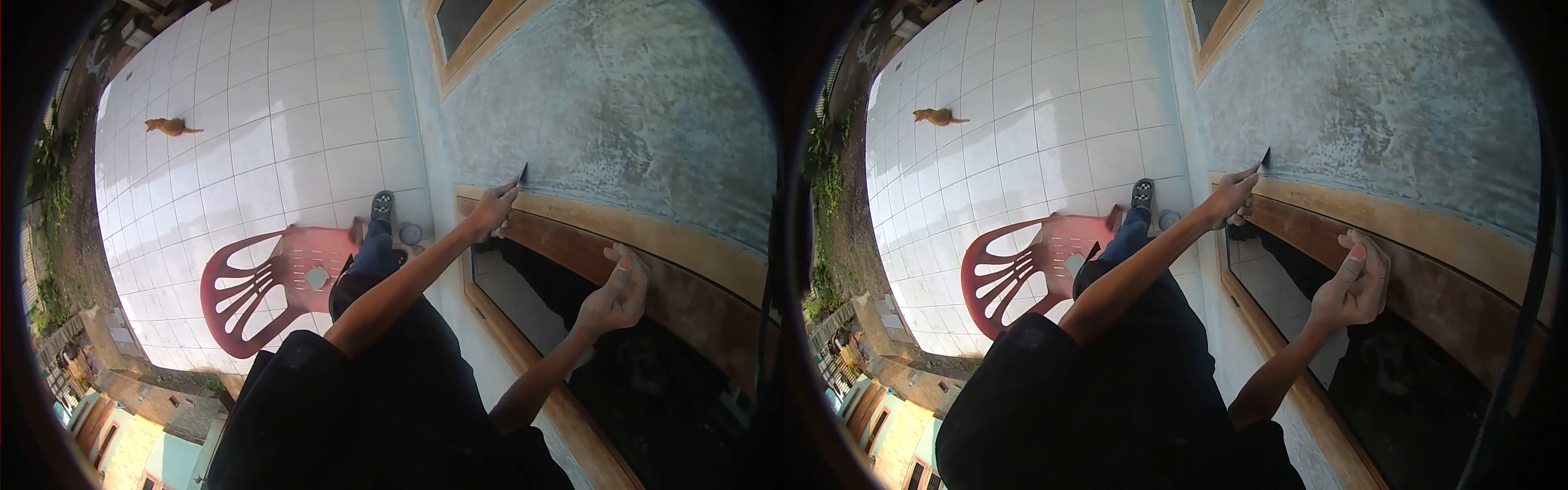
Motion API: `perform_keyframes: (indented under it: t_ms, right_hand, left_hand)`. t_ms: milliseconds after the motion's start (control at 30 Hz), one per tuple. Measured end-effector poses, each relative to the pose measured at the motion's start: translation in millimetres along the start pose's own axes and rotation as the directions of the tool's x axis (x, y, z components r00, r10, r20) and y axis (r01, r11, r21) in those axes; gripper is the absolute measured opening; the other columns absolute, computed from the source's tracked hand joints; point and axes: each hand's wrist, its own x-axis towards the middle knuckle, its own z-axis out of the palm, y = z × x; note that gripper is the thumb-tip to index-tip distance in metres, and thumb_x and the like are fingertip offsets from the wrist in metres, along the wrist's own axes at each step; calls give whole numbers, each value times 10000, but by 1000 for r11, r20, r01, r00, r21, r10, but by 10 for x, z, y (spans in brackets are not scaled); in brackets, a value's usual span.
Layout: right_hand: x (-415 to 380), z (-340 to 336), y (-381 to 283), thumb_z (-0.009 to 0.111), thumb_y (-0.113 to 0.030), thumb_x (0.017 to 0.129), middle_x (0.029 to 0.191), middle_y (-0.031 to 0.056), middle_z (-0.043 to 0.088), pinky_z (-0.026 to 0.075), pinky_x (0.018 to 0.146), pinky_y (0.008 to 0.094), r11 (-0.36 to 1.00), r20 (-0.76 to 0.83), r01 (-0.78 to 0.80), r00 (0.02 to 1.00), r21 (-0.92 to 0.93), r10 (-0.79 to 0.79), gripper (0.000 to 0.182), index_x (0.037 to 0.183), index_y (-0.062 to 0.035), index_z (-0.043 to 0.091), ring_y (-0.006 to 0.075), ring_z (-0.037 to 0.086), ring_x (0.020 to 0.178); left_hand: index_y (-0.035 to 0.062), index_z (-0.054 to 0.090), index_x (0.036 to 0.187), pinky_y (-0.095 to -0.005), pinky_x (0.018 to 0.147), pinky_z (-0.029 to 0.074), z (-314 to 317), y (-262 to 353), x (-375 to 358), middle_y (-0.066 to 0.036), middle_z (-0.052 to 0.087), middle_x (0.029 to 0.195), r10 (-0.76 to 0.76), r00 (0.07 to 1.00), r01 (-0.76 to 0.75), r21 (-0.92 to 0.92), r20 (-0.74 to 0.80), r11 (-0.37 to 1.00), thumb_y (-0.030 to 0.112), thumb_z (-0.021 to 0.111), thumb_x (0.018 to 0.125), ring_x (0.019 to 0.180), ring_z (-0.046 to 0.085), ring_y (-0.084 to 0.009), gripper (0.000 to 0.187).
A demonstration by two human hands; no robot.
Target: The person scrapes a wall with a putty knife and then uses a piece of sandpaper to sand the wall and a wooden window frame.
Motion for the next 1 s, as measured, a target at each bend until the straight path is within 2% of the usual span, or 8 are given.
perform_keyframes:
  t_ms: [200,267,400,467,567,667,700,1000]
  right_hand:
    - [30,129,190,527,-122,962,783,139,643,537,572,293,934,31,274,961,-231,-274,223,861,57,613,200,623,645]
    - [63,168,251,539,-158,963,695,124,629,506,488,281,887,-36,344,927,-308,-372,263,806,46,589,176,591,553]
    - [26,246,371,551,-179,949,612,120,604,437,412,246,855,-26,379,910,-355,-414,302,779,68,583,158,517,443]
    - [44,267,346,536,-183,957,602,118,599,393,367,237,864,-57,353,916,-360,-398,317,765,67,577,147,497,416]
    - [53,296,342,532,-184,959,583,108,589,377,363,230,858,-68,349,913,-378,-401,324,745,57,569,143,492,414]
    - [89,265,351,514,-199,972,514,63,562,406,367,227,771,53,433,884,-467,-464,305,742,0,516,121,495,377]
    - [85,257,363,514,-199,972,514,63,562,406,367,227,771,60,431,886,-469,-459,305,742,0,516,121,495,377]
    - [80,260,433,495,-174,974,491,40,537,384,351,228,704,113,504,844,-500,-524,284,748,-5,525,113,472,360]
  left_hand:
    - [198,233,1495,-213,367,330,-429,79,657,3,377,624,-48,977,31,-85,-206,996,316,407,1006,471,365,-81,532]
    - [199,215,1500,-214,369,326,-477,6,645,2,378,624,-46,985,27,-117,-168,993,318,406,1009,472,364,-87,540]
    - [223,208,1502,-199,370,304,-332,-51,331,14,352,619,-100,995,100,-7,-28,995,318,400,1011,471,357,-86,536]
    - [240,219,1499,-211,362,309,-516,-150,612,18,345,620,-138,982,118,-157,-125,980,314,401,1008,462,347,-85,528]
    - [253,213,1500,-221,357,318,-792,-289,997,20,351,632,-181,963,146,-178,-201,973,316,399,1006,458,341,-84,532]
    - [254,220,1498,-224,356,325,-587,-340,689,18,362,637,-181,975,161,-148,-132,976,319,396,1006,455,341,-83,527]
    - [182,288,1478,-260,350,361,-467,-228,466,-2,369,583,-181,974,166,-115,-138,979,294,399,1003,440,394,-111,501]
    - [231,227,1497,-220,358,329,-712,-612,864,3,388,644,-185,959,137,-219,-214,966,315,412,1002,458,383,-88,535]
